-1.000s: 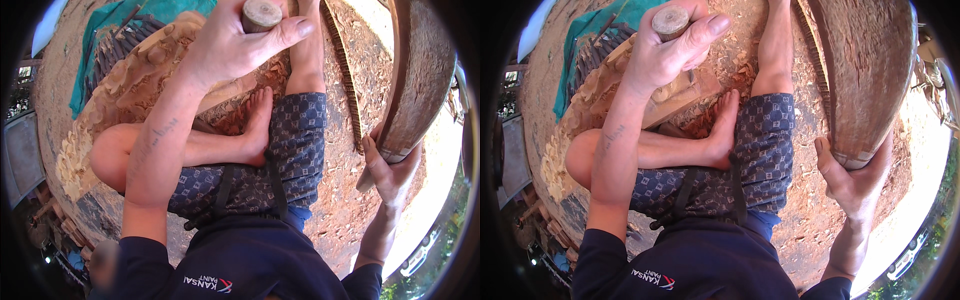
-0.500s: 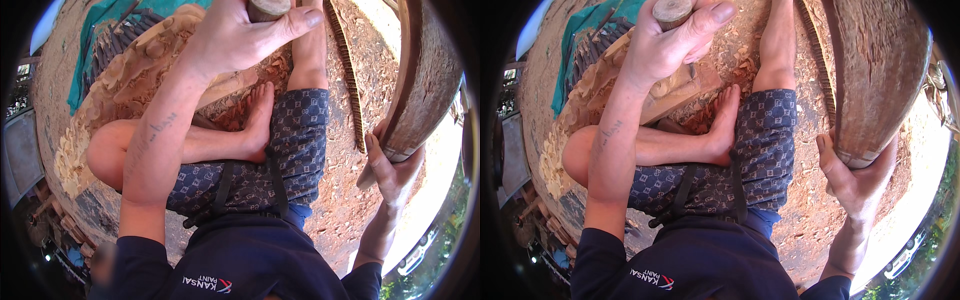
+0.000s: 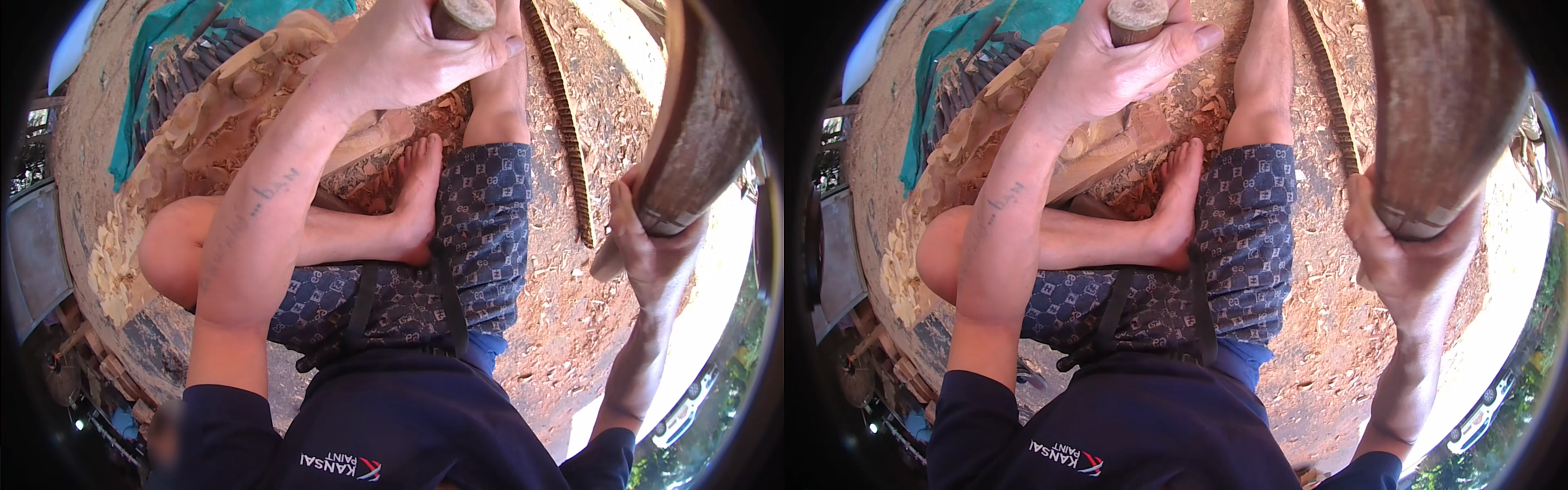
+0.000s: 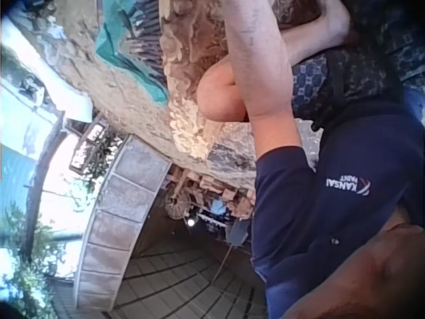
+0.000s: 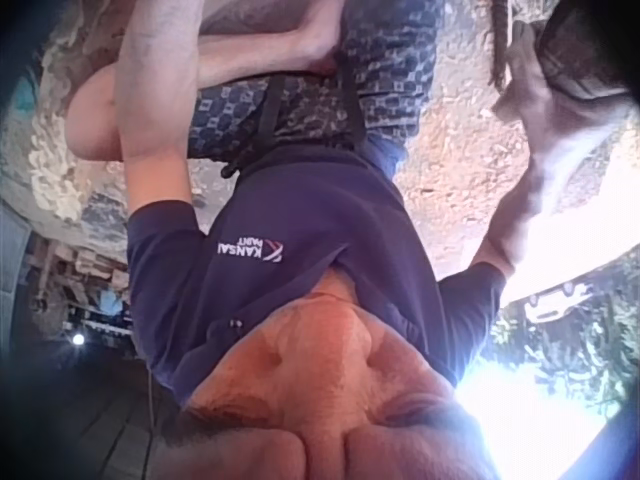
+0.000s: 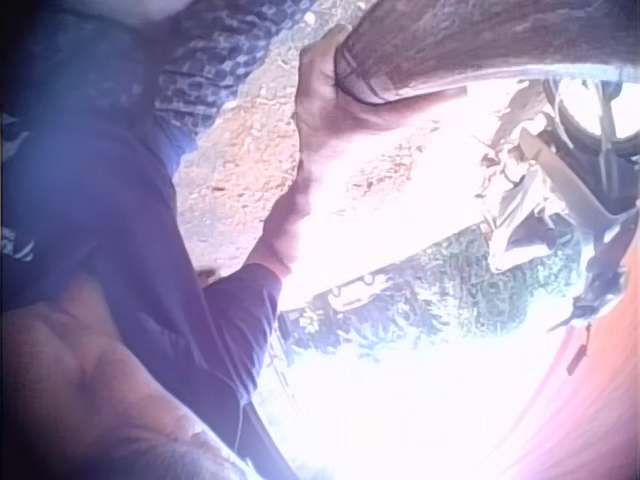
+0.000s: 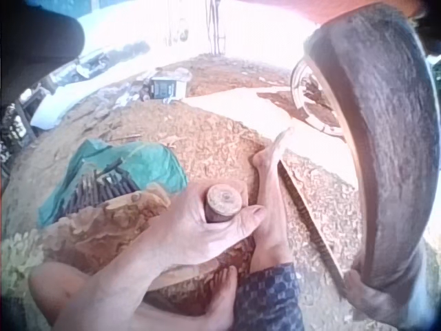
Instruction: The person is carving a floral pattern into a large piece of wood using a chisel and a wooden mallet. They repeatedly strike the chisel to remove wood shavings and refine the design.
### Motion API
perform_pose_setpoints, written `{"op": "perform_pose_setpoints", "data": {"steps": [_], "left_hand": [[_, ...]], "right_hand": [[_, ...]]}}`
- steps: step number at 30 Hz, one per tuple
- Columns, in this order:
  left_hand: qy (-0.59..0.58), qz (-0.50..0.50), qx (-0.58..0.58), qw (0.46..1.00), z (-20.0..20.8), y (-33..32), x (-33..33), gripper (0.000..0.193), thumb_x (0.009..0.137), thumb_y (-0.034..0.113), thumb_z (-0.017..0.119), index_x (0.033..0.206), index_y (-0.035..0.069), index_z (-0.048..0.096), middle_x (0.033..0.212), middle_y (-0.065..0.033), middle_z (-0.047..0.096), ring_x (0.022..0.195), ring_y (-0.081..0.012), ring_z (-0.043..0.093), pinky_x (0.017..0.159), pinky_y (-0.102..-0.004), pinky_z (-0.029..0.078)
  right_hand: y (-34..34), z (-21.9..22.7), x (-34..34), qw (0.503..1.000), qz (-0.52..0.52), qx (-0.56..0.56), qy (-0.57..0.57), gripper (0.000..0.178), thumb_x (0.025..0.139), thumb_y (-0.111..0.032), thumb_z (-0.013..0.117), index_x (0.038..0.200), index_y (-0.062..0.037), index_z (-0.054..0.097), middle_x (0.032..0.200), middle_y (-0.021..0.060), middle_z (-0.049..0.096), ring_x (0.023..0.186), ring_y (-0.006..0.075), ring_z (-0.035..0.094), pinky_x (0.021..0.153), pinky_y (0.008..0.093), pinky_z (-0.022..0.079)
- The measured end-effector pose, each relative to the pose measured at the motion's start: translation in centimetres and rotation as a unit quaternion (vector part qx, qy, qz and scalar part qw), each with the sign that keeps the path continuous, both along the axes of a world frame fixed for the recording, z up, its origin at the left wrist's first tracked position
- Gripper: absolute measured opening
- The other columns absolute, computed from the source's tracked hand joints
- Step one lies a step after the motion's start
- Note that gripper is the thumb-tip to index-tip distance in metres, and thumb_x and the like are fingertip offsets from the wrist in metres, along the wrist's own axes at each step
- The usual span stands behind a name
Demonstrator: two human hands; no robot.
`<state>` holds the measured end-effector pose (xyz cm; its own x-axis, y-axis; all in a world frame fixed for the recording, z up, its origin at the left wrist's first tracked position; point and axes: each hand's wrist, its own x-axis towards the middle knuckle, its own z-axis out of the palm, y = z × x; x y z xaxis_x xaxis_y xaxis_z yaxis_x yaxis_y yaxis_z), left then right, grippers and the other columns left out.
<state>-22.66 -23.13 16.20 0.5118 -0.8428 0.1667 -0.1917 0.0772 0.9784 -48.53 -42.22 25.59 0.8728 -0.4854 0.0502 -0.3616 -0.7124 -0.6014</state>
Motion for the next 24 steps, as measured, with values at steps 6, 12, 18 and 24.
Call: {"op": "perform_pose_setpoints", "data": {"steps": [6, 12, 18, 24], "left_hand": [[0.016, -0.003, 0.012, 1.000, -1.0, 1.0, 0.1, 0.009, 0.104, 0.012, 0.081, 0.108, 0.006, 0.076, 0.075, 0.0041, 0.067, 0.063, -0.0032, 0.060, 0.053, -0.0245, 0.045], [-0.057, 0.030, -0.074, 0.995, 0.6, -0.7, -1.4, 0.023, 0.103, 0.025, 0.084, 0.099, 0.003, 0.078, 0.076, 0.0029, 0.070, 0.073, -0.0059, 0.062, 0.067, -0.0306, 0.051], [-0.039, -0.029, -0.121, 0.991, 0.1, -1.0, -1.5, 0.004, 0.104, 0.002, 0.072, 0.101, 0.003, 0.072, 0.082, -0.0004, 0.072, 0.074, -0.0057, 0.067, 0.064, -0.0271, 0.056], [0.249, -0.121, -0.360, 0.891, 3.2, -1.8, 2.9, 0.024, 0.112, 0.030, 0.065, 0.100, 0.009, 0.070, 0.073, -0.0005, 0.063, 0.062, -0.0173, 0.061, 0.062, -0.0367, 0.050]], "right_hand": [[0.9, 0.7, 1.7, 1.000, 0.024, 0.000, 0.003, 0.068, 0.083, 0.002, 0.083, 0.143, -0.0065, 0.053, 0.111, 0.0177, 0.076, 0.099, 0.0285, 0.079, 0.087, 0.0419, 0.063], [0.3, -0.6, 0.5, 0.994, 0.063, 0.074, 0.045, 0.072, 0.090, 0.003, 0.082, 0.153, -0.0035, 0.049, 0.117, 0.0103, 0.071, 0.094, 0.0168, 0.070, 0.074, 0.0320, 0.061], [0.0, -2.3, 0.5, 0.994, 0.097, -0.027, 0.039, 0.058, 0.092, 0.003, 0.081, 0.142, -0.0001, 0.052, 0.107, 0.0069, 0.069, 0.087, 0.0129, 0.069, 0.073, 0.0291, 0.060], [0.9, -6.5, -0.7, 0.970, -0.029, 0.238, 0.051, 0.064, 0.087, -0.003, 0.085, 0.142, -0.0018, 0.054, 0.110, 0.0164, 0.077, 0.096, 0.0230, 0.076, 0.083, 0.0385, 0.062]]}}
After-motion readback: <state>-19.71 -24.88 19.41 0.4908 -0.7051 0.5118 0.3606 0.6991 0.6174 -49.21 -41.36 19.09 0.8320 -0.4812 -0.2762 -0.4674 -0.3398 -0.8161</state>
